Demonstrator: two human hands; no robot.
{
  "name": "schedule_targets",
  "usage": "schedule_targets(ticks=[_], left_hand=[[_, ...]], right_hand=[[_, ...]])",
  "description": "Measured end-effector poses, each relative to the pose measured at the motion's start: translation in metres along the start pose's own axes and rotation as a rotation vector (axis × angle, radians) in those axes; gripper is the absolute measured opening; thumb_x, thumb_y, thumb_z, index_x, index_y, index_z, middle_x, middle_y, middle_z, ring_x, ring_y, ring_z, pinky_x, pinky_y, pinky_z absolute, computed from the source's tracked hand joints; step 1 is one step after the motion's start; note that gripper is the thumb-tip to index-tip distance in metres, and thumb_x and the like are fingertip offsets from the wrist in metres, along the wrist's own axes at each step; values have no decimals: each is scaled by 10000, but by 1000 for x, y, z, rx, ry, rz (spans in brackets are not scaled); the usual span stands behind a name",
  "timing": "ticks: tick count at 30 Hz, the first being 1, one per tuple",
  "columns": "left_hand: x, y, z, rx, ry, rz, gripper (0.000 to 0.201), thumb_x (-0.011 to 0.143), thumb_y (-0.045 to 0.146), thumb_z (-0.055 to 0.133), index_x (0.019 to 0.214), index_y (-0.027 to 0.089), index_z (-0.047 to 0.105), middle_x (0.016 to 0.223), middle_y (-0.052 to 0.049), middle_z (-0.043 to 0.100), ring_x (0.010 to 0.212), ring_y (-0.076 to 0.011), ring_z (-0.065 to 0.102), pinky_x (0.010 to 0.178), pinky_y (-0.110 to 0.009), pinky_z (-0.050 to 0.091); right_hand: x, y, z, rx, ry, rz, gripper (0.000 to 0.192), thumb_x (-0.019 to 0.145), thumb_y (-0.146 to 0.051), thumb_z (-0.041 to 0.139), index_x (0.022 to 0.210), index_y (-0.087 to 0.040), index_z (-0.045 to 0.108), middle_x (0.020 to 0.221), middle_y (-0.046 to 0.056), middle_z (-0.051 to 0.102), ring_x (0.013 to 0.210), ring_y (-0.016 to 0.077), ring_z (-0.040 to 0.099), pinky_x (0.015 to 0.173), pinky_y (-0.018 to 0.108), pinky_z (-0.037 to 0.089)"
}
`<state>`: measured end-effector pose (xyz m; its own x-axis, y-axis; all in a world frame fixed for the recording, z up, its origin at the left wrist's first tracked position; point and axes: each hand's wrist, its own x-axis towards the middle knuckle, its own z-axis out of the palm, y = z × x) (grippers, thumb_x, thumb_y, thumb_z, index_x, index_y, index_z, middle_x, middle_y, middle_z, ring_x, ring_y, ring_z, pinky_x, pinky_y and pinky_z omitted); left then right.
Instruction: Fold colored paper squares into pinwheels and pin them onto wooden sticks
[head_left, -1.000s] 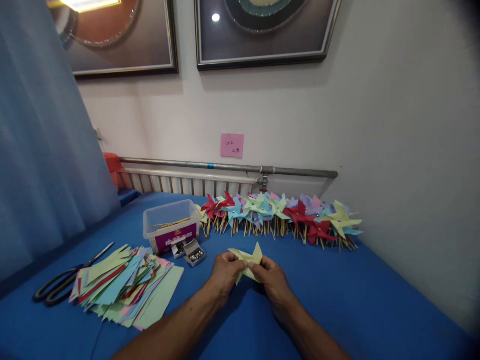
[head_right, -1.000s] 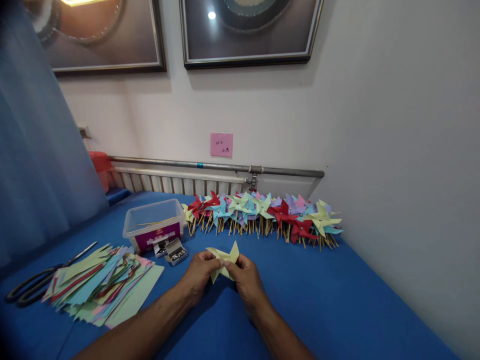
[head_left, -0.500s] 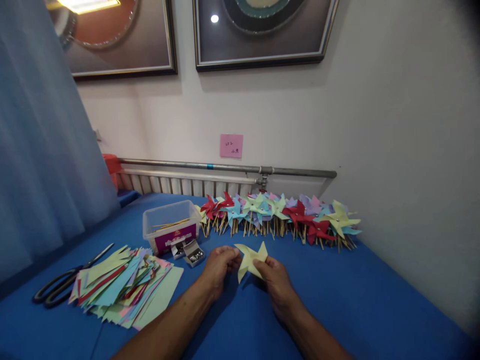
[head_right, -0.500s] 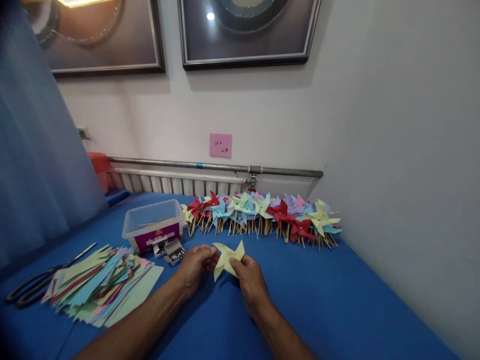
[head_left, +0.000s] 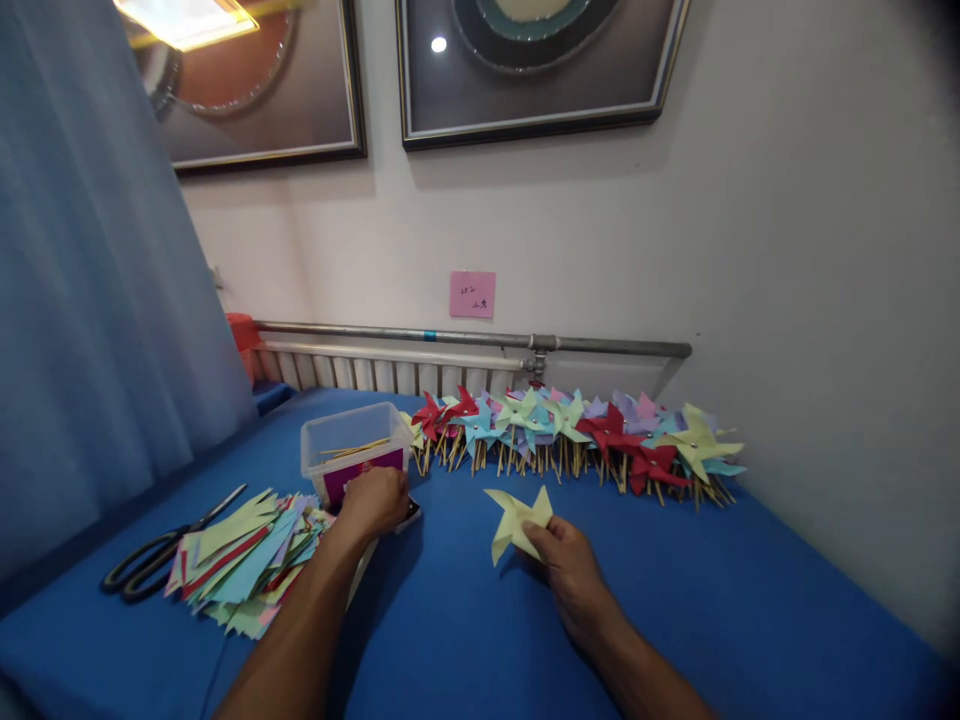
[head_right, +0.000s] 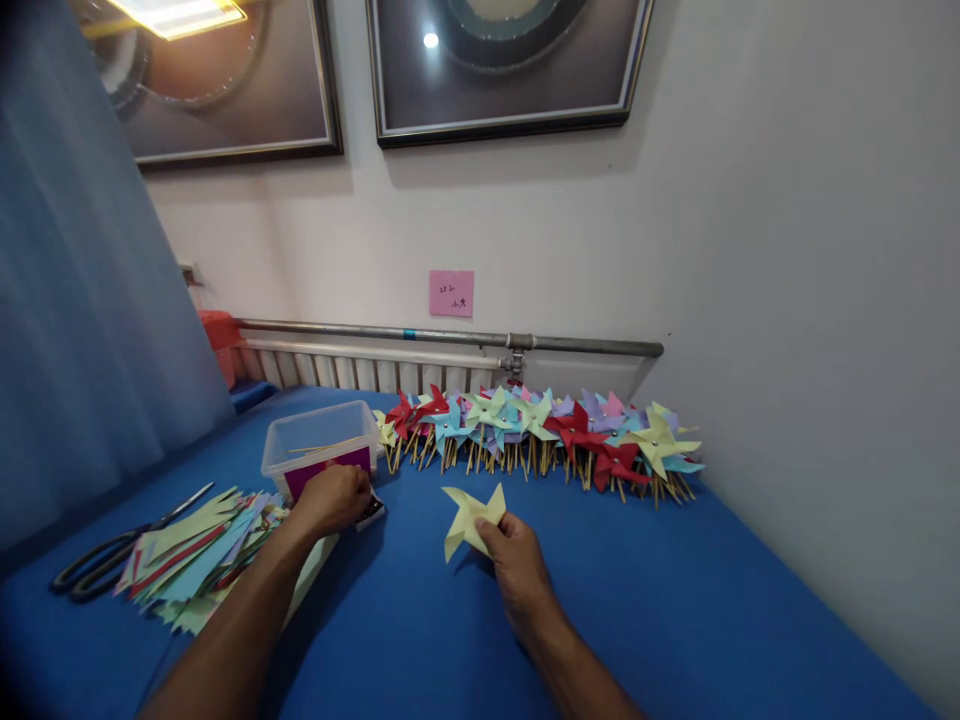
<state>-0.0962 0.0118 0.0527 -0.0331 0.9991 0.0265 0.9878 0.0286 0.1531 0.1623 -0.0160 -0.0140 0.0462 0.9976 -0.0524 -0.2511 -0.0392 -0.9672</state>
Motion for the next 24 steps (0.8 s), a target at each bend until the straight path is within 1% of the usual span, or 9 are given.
schedule_targets(ticks=[3, 7, 13, 16, 21, 24], left_hand=[[0, 4, 6, 94, -69, 22, 253, 828, 185, 526, 902, 146, 764, 991, -187, 759, 976, -351, 710, 787, -385, 509], [6, 5, 17, 152, -116, 35, 305, 823, 168, 519, 980, 125, 778, 1037, -220, 754, 1000, -353, 714, 811, -402, 539], [9, 3, 23, 199, -60, 28, 325, 844, 136, 501, 1009, 111, 780, 1027, -233, 751, 994, -350, 720, 827, -399, 550], [9, 4, 23, 205, -70, 16, 333, 847, 138, 496, 1020, 101, 778, 1042, -246, 747, 1002, -354, 718, 839, -406, 550], [7, 4, 17, 175, -54, 5, 369, 868, 179, 465, 1069, 102, 765, 1063, -259, 740, 1023, -367, 710, 854, -445, 541], [7, 3, 16, 161, -66, 3, 352, 846, 184, 498, 1065, 120, 766, 1076, -240, 743, 1035, -358, 705, 861, -433, 536]], right_hand=[[0, -1, 1, 0, 11, 7, 264, 677, -371, 792, 834, -162, 749, 742, 49, 770, 700, 231, 713, 688, 321, 556], [1, 2, 2, -6, 25, 15, 313, 654, -370, 805, 877, -157, 753, 721, 39, 766, 651, 219, 695, 640, 309, 545], [9, 16, -3, -14, 0, 22, 370, 631, -402, 814, 894, -151, 748, 725, 44, 770, 685, 243, 710, 649, 319, 542], [13, 20, -5, -6, -11, 15, 375, 645, -406, 809, 918, -157, 747, 756, 52, 779, 718, 253, 722, 671, 326, 547], [12, 20, -5, -10, -17, -1, 366, 650, -419, 808, 897, -156, 745, 779, 70, 784, 735, 265, 727, 665, 331, 547], [9, 17, -3, -11, -28, 4, 367, 651, -421, 805, 898, -156, 744, 769, 63, 780, 731, 261, 723, 676, 336, 548]])
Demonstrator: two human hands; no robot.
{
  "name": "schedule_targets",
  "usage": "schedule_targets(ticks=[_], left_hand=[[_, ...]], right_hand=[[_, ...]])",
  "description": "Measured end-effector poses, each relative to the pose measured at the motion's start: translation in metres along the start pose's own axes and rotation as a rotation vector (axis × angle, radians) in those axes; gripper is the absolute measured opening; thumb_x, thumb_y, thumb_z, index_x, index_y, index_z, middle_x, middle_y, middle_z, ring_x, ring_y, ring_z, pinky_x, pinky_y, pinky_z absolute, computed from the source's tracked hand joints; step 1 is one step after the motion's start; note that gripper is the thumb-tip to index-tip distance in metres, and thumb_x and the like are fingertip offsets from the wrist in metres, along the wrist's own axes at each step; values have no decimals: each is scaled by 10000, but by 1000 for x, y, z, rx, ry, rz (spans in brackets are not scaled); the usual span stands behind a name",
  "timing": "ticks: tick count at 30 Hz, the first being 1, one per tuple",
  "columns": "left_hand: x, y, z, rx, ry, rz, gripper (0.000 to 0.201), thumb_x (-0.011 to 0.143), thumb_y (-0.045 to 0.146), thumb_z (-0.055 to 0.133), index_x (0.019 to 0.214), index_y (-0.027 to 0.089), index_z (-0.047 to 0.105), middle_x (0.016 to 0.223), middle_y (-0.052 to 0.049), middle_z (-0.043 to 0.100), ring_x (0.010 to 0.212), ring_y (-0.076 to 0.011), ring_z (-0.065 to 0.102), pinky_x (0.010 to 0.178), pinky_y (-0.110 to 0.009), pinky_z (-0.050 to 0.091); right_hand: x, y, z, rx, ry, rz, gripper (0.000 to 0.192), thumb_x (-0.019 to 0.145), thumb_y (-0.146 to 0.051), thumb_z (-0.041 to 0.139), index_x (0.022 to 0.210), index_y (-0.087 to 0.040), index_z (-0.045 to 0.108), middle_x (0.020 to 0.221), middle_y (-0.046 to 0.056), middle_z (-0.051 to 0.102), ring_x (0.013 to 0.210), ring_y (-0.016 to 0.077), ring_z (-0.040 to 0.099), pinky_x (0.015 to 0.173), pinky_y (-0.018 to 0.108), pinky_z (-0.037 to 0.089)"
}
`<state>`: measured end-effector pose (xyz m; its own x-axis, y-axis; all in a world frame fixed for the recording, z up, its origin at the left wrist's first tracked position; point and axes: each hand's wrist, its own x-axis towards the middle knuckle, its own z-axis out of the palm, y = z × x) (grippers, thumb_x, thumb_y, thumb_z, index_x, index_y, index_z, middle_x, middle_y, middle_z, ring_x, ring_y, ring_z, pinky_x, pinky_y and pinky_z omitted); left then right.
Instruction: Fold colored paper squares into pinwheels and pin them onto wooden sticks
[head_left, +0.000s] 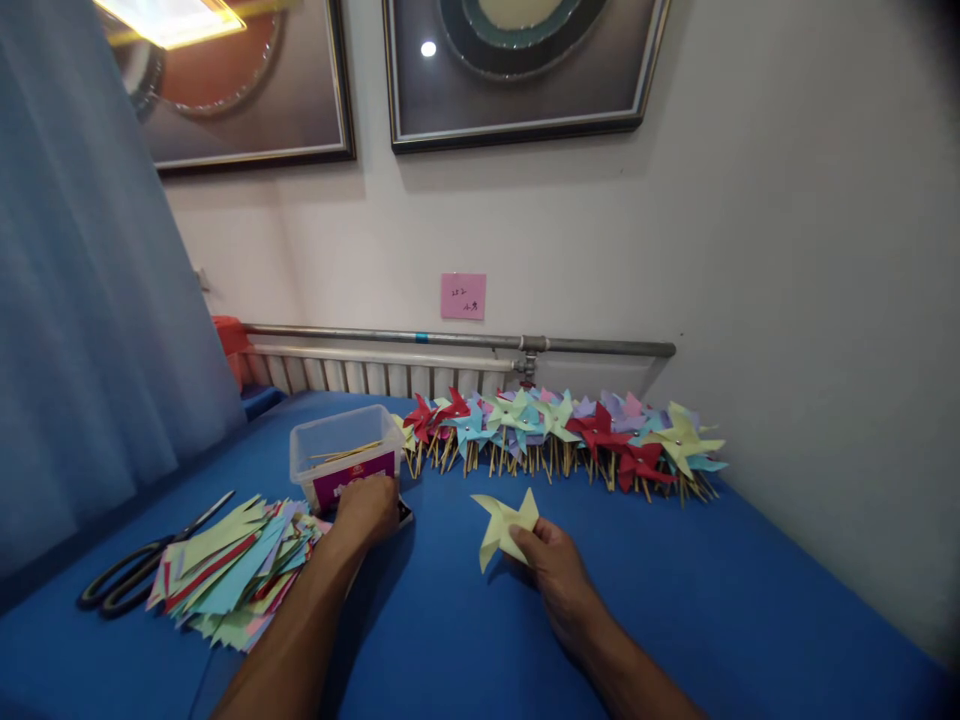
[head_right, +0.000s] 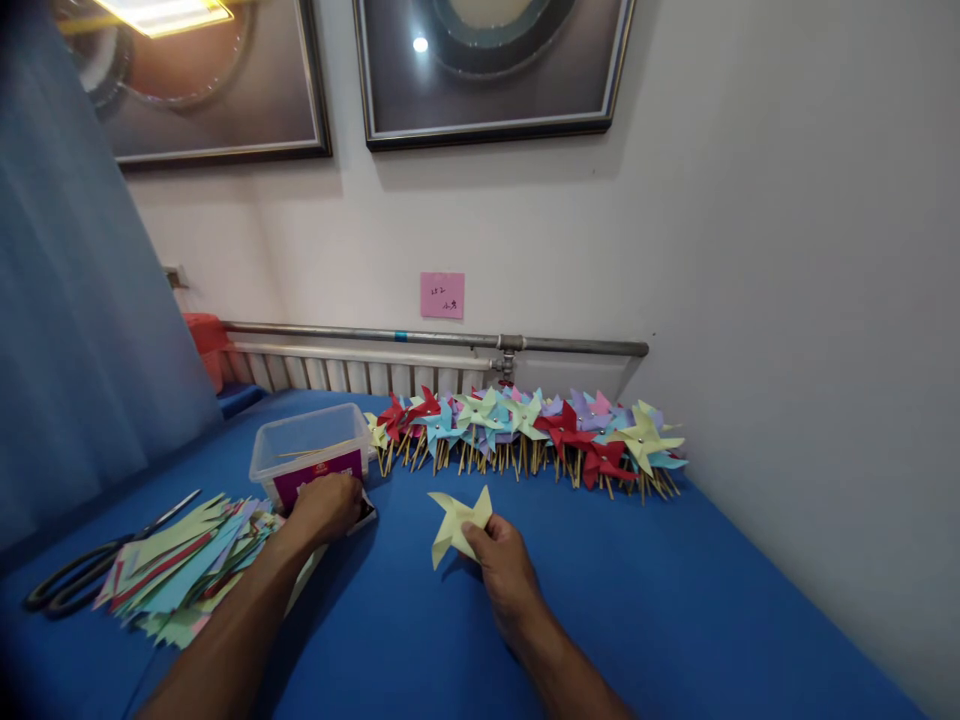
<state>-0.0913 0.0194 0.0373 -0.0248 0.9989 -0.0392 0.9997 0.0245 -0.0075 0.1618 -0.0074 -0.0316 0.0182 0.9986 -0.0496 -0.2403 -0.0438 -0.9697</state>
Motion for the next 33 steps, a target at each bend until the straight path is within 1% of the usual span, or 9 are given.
schedule_targets(ticks=[4, 8, 11, 16, 19, 23, 27, 29, 33], left_hand=[[2, 2, 5, 1, -21, 18, 328, 823, 155, 515, 1016, 144, 781, 1048, -215, 754, 1018, -329, 710, 860, -395, 533], [4, 4, 9, 19, -27, 16, 343, 837, 144, 492, 1024, 124, 779, 1037, -230, 751, 993, -343, 718, 820, -397, 542], [4, 3, 8, 25, -19, 29, 353, 833, 135, 480, 1018, 110, 779, 1036, -235, 751, 997, -339, 717, 825, -393, 538], [3, 3, 8, 15, -37, 45, 346, 831, 156, 487, 1017, 150, 779, 1048, -206, 755, 995, -313, 712, 842, -380, 530], [3, 4, 8, 5, -37, 48, 341, 840, 177, 487, 1017, 133, 775, 1044, -220, 751, 995, -322, 710, 844, -387, 528], [1, 4, 5, 4, -7, 36, 341, 854, 197, 482, 1017, 108, 768, 1061, -241, 743, 1008, -333, 707, 857, -401, 523], [-2, 2, -2, -21, 43, 35, 344, 869, 207, 449, 999, 165, 765, 1024, -191, 761, 982, -314, 718, 826, -383, 524], [-4, 2, -4, -35, 62, 38, 329, 857, 218, 458, 979, 186, 762, 1003, -176, 766, 968, -319, 721, 808, -390, 524], [-5, 2, -6, -81, 55, 20, 290, 801, 206, 507, 945, 202, 758, 978, -156, 769, 960, -318, 716, 792, -378, 510]], right_hand=[[-2, -2, 1, -6, 17, 21, 369, 635, -414, 805, 890, -153, 746, 723, 47, 763, 685, 246, 706, 672, 331, 539], [0, 0, -1, -8, 11, 14, 375, 633, -415, 808, 893, -152, 745, 730, 50, 767, 677, 240, 701, 656, 319, 525], [1, 3, -2, -10, 10, 14, 385, 639, -424, 810, 906, -155, 746, 732, 54, 771, 660, 245, 702, 645, 328, 530], [3, 5, -1, -8, 13, 15, 409, 620, -440, 819, 903, -152, 753, 742, 63, 775, 673, 260, 712, 658, 348, 547], [3, 5, -2, -14, 13, 15, 389, 628, -426, 812, 905, -159, 757, 736, 55, 773, 677, 255, 711, 662, 340, 544], [3, 5, -5, -15, 13, 17, 387, 636, -424, 805, 913, -157, 757, 726, 50, 771, 662, 248, 705, 666, 338, 539], [2, 4, -4, -14, 22, 15, 380, 624, -419, 806, 897, -160, 756, 706, 52, 767, 661, 258, 702, 634, 334, 526], [1, 3, -3, -5, 24, 14, 379, 626, -414, 804, 907, -164, 756, 706, 54, 767, 649, 262, 701, 624, 341, 528], [0, 2, -2, -9, 12, 12, 393, 641, -416, 801, 936, -160, 756, 739, 58, 778, 653, 259, 705, 637, 344, 538]])
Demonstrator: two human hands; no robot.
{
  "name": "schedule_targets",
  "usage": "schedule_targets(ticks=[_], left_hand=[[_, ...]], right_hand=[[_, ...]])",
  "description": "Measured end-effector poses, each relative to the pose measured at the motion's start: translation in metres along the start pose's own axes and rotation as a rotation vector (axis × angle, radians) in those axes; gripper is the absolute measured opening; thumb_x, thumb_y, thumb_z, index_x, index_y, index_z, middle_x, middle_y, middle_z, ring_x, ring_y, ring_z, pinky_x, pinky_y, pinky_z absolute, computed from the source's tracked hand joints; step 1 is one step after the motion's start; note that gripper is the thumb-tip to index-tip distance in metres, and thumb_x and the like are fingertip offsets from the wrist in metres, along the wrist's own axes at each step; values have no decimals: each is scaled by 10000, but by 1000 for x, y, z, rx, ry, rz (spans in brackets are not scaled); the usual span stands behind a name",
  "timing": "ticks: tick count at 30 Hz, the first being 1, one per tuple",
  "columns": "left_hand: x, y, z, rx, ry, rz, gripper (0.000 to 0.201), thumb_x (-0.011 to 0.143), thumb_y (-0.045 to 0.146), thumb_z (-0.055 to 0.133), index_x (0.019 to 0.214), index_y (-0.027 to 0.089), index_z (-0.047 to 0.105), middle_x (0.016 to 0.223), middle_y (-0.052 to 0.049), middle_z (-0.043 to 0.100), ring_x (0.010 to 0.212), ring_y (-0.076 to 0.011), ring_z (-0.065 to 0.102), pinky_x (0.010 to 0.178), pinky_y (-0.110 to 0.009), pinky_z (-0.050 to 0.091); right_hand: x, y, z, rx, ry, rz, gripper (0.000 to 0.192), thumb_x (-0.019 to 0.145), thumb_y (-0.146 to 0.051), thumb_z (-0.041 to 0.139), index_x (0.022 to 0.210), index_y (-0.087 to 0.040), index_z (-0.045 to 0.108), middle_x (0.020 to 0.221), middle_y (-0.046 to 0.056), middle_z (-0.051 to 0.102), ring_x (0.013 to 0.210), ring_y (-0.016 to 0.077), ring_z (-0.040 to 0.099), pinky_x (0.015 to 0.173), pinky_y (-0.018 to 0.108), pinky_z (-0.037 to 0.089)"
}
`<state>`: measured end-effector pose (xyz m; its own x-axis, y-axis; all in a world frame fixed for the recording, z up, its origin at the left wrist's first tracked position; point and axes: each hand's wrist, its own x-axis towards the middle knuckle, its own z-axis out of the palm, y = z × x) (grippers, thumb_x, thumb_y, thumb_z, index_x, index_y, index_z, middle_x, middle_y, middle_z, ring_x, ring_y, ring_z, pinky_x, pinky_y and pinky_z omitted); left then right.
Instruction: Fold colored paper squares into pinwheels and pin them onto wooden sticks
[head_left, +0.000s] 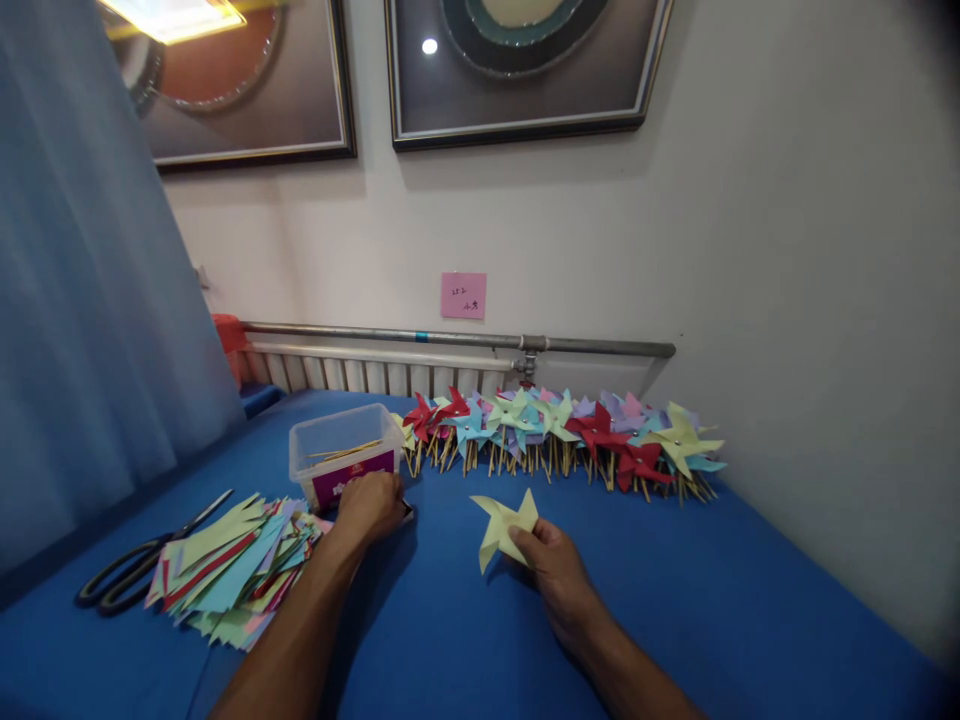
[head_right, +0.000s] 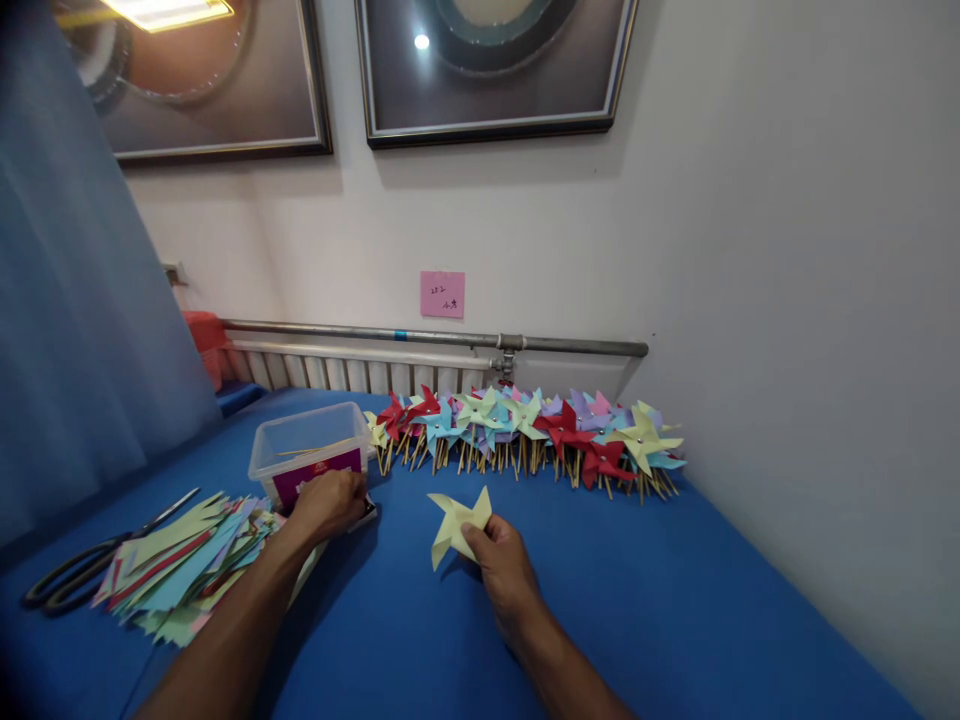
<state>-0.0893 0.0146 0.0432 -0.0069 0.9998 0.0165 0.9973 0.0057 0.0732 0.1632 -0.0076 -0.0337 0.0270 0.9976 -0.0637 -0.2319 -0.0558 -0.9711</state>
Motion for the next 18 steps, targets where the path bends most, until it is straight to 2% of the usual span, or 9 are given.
schedule_targets(ticks=[8, 11, 14, 18], left_hand=[[4, -2, 4, -178, 45, 40, 189, 791, 196, 550, 857, 201, 727, 889, -90, 761, 865, -235, 693, 718, -285, 439], [0, 9, 9, -225, -6, 189, 176, 787, 171, 550, 820, 202, 720, 858, -66, 756, 830, -215, 685, 698, -274, 419], [-7, 25, 19, -174, -43, 359, 182, 798, 174, 542, 826, 194, 721, 884, -91, 755, 854, -244, 686, 724, -302, 430], [-11, 39, 31, -139, -63, 457, 193, 805, 182, 540, 862, 190, 724, 937, -117, 755, 897, -271, 689, 757, -324, 450]], right_hand=[[-1, -3, 1, -9, -2, 5, 385, 650, -407, 794, 929, -146, 751, 768, 66, 783, 712, 253, 720, 664, 321, 541], [-4, -8, 2, -1, -4, 11, 375, 647, -392, 791, 926, -147, 745, 770, 58, 783, 731, 252, 723, 677, 312, 536], [-9, -13, 4, 7, -14, 10, 353, 658, -389, 782, 917, -152, 743, 788, 55, 785, 764, 256, 727, 695, 315, 540], [-12, -18, 8, 17, -14, 9, 335, 659, -392, 787, 890, -153, 747, 800, 57, 786, 760, 253, 727, 693, 314, 544]])
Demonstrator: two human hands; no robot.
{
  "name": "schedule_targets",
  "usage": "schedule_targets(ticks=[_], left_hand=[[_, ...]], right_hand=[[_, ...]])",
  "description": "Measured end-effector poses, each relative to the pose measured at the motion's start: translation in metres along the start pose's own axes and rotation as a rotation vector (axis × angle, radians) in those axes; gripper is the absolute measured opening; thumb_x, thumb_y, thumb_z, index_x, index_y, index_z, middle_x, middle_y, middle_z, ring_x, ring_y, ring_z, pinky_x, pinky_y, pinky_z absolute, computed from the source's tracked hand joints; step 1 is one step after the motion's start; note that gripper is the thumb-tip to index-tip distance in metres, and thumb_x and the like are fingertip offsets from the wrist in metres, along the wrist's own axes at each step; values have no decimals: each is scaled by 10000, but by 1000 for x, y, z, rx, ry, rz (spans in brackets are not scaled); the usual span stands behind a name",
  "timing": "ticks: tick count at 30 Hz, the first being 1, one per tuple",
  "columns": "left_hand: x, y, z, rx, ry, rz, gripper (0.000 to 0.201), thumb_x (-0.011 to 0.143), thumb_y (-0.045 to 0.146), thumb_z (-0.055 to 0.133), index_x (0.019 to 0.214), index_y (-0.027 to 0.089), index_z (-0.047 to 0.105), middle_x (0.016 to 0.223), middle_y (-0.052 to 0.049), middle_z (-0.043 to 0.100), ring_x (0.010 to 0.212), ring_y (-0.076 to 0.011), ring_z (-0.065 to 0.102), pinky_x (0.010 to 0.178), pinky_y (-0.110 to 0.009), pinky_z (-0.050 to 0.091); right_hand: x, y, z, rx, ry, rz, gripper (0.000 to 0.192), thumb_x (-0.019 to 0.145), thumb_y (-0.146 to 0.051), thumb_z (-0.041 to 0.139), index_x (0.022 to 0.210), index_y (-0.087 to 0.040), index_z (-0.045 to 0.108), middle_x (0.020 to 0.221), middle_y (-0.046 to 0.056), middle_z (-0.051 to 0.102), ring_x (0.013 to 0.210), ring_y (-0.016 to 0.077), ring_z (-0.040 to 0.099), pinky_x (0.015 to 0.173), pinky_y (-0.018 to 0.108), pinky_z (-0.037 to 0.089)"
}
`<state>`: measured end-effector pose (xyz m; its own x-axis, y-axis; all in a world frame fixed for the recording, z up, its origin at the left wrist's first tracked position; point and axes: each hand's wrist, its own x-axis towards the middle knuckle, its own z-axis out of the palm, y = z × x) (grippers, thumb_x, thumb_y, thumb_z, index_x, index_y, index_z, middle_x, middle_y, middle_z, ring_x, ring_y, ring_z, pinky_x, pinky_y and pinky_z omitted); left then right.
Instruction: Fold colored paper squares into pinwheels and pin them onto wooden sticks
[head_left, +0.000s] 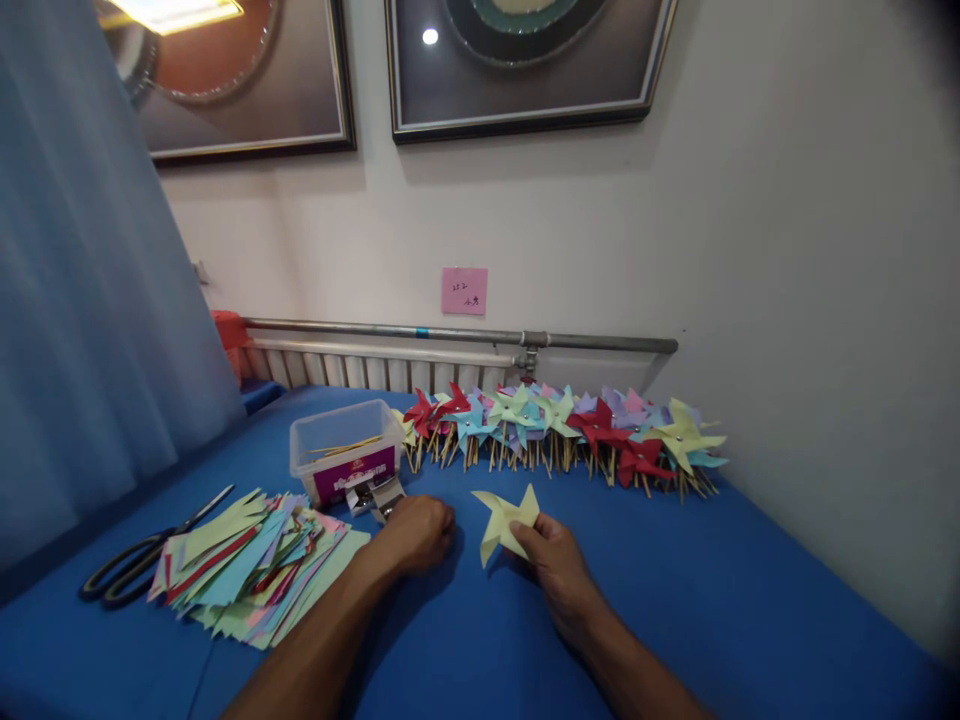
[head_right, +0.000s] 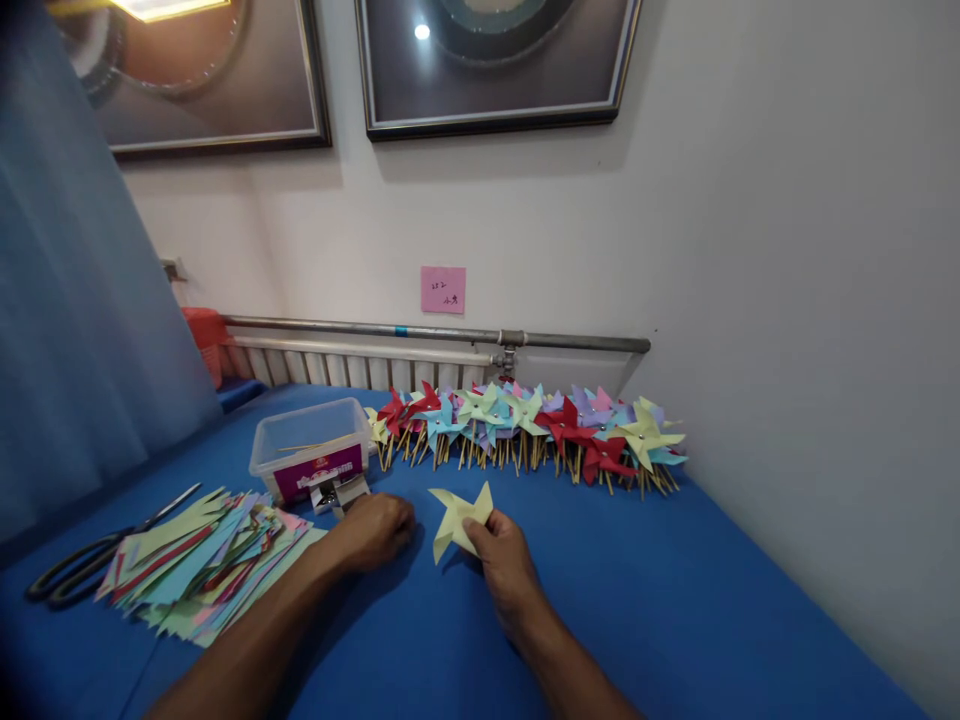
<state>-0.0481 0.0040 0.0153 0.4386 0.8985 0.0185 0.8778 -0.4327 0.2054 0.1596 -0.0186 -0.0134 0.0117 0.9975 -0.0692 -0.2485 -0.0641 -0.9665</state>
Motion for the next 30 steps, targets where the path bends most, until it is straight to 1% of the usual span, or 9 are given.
schedule_targets(ticks=[3, 7, 10, 12, 17, 21, 25, 30], left_hand=[[2, -3, 3, -55, -11, 25, 196, 804, 183, 545, 855, 206, 733, 938, -93, 760, 897, -257, 690, 762, -315, 454], [2, -12, 0, -137, -4, 26, 226, 788, 153, 554, 870, 221, 754, 938, -59, 767, 906, -228, 688, 782, -292, 452], [1, -15, -2, -143, -6, 50, 262, 774, 138, 561, 896, 234, 772, 947, -50, 771, 919, -227, 685, 793, -289, 454], [0, -14, -2, -135, -11, 77, 274, 772, 136, 563, 901, 242, 779, 944, -46, 774, 923, -229, 686, 796, -290, 457], [-1, -8, 0, -65, -13, 135, 240, 786, 159, 580, 884, 248, 781, 953, -47, 773, 917, -236, 688, 789, -298, 466], [-1, -4, -2, 23, -27, 116, 234, 824, 191, 567, 916, 241, 776, 981, -66, 765, 939, -243, 685, 801, -309, 472], [-1, -1, -3, 82, -27, 100, 227, 828, 198, 558, 928, 224, 761, 993, -85, 753, 940, -253, 685, 789, -321, 485], [1, 2, 1, 161, -16, 93, 229, 870, 212, 512, 926, 193, 733, 988, -118, 736, 917, -259, 688, 769, -332, 495]], right_hand=[[-1, 0, 1, 10, 13, 1, 324, 655, -382, 798, 878, -152, 748, 795, 56, 786, 740, 246, 724, 672, 306, 542], [-1, 1, -1, 37, 13, 0, 326, 652, -383, 805, 875, -153, 745, 788, 54, 786, 740, 246, 725, 695, 319, 553], [-1, 1, -1, 48, 6, -4, 314, 654, -372, 804, 876, -158, 744, 789, 52, 786, 768, 249, 731, 737, 327, 559], [-1, 0, -1, 47, 12, -1, 310, 651, -365, 805, 874, -159, 744, 789, 50, 786, 763, 245, 729, 733, 324, 560], [0, 0, 0, 34, 27, 15, 308, 644, -358, 807, 871, -159, 744, 789, 47, 786, 743, 234, 728, 700, 304, 554], [0, 1, -1, 19, 12, 13, 313, 658, -362, 801, 889, -159, 744, 832, 56, 793, 768, 243, 734, 699, 308, 559], [1, 3, -2, 5, 13, 0, 330, 664, -366, 800, 915, -159, 744, 829, 57, 794, 797, 254, 740, 710, 314, 566], [1, 4, -2, -18, 33, 4, 338, 671, -370, 791, 929, -155, 747, 776, 61, 788, 746, 261, 740, 661, 319, 566]])
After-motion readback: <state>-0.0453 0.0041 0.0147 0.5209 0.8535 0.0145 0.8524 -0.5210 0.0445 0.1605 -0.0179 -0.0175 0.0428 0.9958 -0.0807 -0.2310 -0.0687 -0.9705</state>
